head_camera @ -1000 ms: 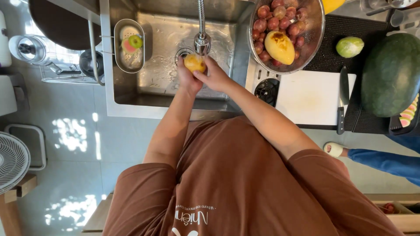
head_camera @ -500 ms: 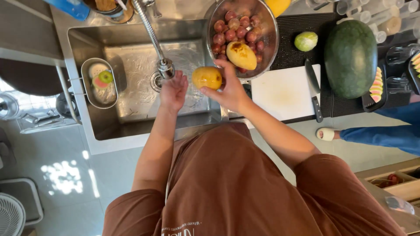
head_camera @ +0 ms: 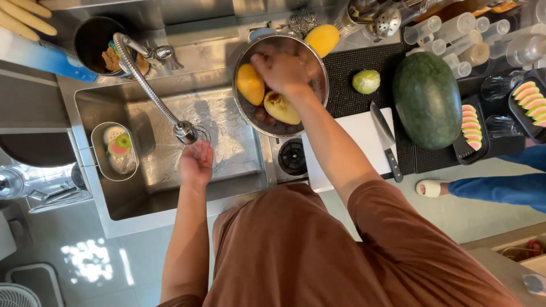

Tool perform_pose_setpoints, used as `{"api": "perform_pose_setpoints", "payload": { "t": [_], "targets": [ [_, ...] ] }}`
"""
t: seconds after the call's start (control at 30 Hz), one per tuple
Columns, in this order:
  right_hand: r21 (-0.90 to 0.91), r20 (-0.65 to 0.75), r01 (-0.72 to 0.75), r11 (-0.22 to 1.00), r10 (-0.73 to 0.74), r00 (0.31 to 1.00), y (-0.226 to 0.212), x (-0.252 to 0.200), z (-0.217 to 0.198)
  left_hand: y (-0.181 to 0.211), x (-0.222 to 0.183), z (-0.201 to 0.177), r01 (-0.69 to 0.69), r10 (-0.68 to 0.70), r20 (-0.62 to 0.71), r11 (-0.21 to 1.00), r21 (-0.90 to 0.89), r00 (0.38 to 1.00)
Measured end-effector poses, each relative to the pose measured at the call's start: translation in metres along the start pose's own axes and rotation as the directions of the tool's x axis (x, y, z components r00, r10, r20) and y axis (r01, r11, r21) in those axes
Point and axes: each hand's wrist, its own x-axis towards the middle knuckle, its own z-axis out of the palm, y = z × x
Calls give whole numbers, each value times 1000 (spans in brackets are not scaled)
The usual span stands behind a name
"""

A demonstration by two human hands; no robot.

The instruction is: Slicing guava and other fruits, then placing them into plastic containers.

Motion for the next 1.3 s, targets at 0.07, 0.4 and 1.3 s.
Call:
{"api": "perform_pose_setpoints", "payload": {
  "t": [0.07, 0.4, 1.3],
  "targets": [
    [150, -513, -204, 967, 252, 820, 42, 22, 1, 3, -4, -8, -20, 19, -22, 999, -30, 1000],
    [655, -206, -388, 648, 647, 734, 151, 97, -19, 0, -17, 5, -58, 58, -150, 998, 0, 987],
    [-116, -370, 806, 580, -779, 507, -89, -175, 149, 6, -72, 31, 247, -158, 577, 966, -78, 802]
  ]
}}
